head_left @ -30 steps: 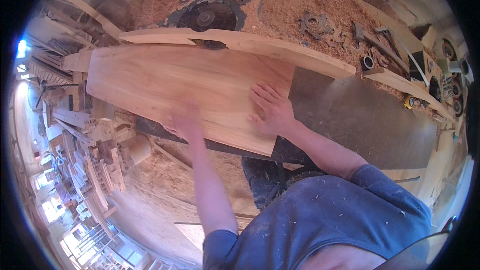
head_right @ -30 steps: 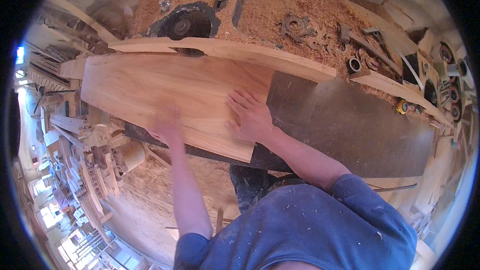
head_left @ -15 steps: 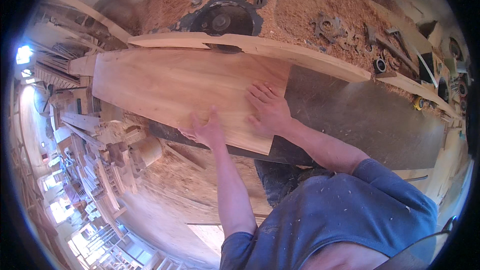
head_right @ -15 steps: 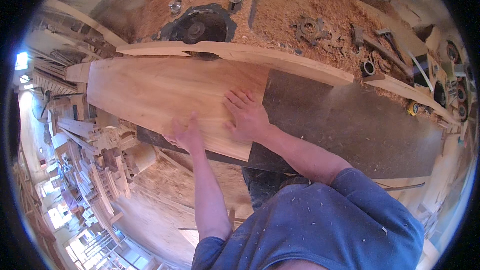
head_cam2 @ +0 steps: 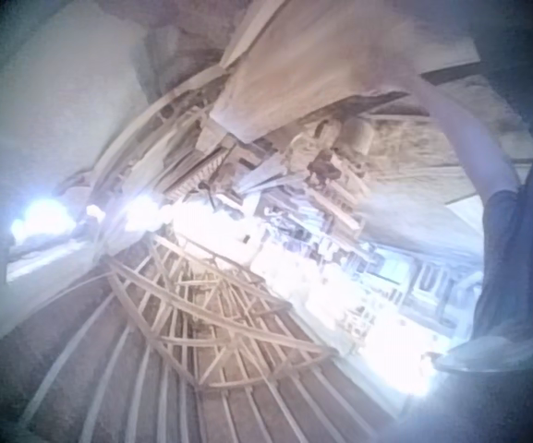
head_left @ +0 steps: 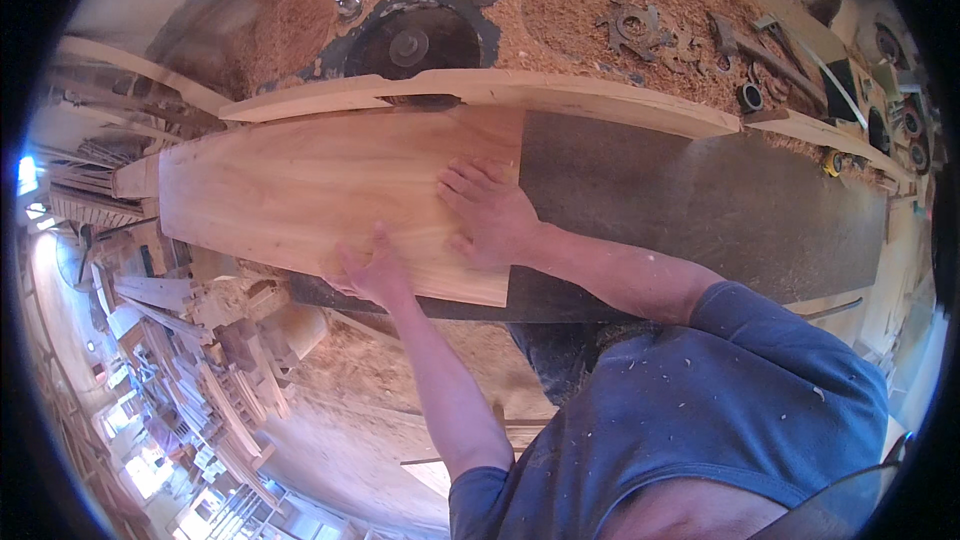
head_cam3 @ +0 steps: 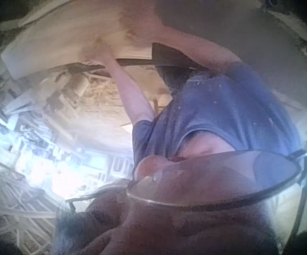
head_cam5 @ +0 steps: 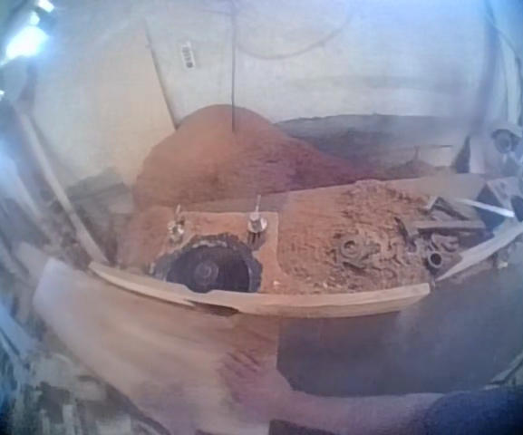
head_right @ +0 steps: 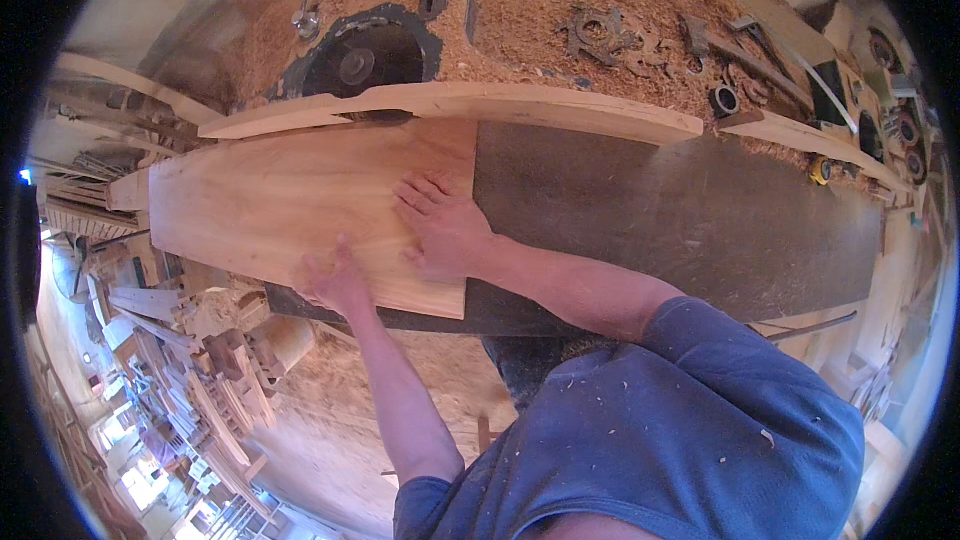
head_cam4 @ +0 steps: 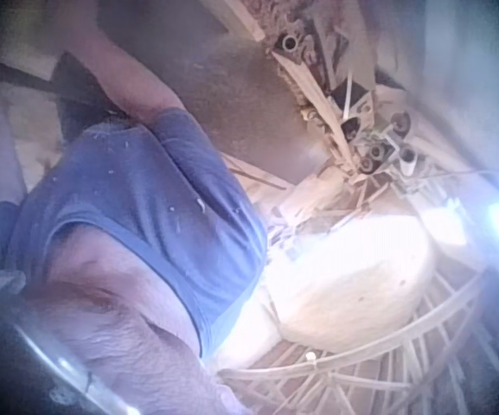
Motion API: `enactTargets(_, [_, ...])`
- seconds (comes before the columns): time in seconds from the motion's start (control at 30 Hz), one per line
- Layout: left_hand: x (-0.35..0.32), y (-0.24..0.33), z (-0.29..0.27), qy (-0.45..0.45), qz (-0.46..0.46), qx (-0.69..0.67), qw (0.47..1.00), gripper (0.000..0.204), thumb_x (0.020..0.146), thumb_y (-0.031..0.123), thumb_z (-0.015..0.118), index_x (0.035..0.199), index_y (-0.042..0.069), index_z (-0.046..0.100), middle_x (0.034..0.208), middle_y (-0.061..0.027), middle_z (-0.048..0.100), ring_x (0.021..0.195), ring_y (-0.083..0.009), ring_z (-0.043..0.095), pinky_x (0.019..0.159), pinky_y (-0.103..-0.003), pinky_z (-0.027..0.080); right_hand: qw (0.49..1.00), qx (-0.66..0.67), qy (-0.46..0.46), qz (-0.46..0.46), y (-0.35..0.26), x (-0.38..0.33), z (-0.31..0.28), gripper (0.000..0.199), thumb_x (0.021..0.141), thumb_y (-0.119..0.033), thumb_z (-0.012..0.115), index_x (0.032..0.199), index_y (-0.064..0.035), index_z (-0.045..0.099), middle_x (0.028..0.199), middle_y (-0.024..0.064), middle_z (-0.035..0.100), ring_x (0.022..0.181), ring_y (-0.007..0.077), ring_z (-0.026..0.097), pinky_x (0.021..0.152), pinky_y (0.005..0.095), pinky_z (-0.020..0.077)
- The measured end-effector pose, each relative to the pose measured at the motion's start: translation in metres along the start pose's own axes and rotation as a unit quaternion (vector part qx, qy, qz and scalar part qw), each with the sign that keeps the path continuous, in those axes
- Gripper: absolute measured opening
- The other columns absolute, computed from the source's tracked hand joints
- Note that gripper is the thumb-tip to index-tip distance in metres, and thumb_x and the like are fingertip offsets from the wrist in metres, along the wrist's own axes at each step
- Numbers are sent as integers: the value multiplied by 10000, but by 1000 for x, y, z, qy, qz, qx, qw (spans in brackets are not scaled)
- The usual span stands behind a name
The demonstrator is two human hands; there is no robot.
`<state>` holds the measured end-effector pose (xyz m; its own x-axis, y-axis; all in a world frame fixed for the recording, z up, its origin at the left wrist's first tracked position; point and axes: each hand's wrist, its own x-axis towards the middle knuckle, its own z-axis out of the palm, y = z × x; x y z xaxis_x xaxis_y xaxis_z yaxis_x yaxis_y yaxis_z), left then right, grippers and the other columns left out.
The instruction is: The person feeds large wooden planks over a jointer machine to smooth their surfaces and edges, then stacks the finished planks on a metal frame.
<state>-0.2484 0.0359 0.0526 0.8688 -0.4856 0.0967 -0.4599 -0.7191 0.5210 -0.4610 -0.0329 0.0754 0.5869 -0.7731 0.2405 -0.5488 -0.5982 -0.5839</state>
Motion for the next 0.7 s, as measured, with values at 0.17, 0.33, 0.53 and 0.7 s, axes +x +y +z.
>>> enactTargets(0.17, [19, -2, -1, 9, -8, -1, 1000, 972, 737, 538, 847, 1461, 10, 473, 1565, -301, 212, 1469, -429, 180, 1184, -543, 249, 1000, 1, 15, -3, -7, 14, 13, 674, 744, -375, 725, 1265, 37, 606, 1405, 195, 544, 1396, 330, 426, 1202, 462, 266])
enactTargets(0.33, [35, -4, -3, 32, -2, 47, 998, 1010, 742, 535, 842, 1470, -33, 433, 1556, -276, 289, 1450, -409, 265, 1177, -510, 286, 1000, 16, 2, -7, -12, 27, 23, 707, 721, -350, 759, 1290, 29, 576, 1415, 184, 522, 1400, 335, 412, 1189, 472, 282])
enactTargets(0.53, [57, -12, -6, 19, 1, 14, 1000, 1049, 730, 509, 864, 1508, -2, 379, 1574, -282, 219, 1464, -405, 213, 1180, -522, 285, 1000, 14, 13, -12, -20, 41, 38, 715, 711, -353, 750, 1275, 50, 579, 1418, 208, 517, 1395, 348, 417, 1192, 474, 281])
enactTargets(0.7, [69, -12, -9, 7, -30, -18, 999, 1075, 727, 503, 868, 1528, 10, 347, 1594, -275, 191, 1475, -409, 204, 1180, -525, 285, 1000, 5, -1, -15, -26, 52, 44, 742, 722, -367, 742, 1307, 51, 556, 1439, 200, 494, 1407, 361, 394, 1192, 482, 276])
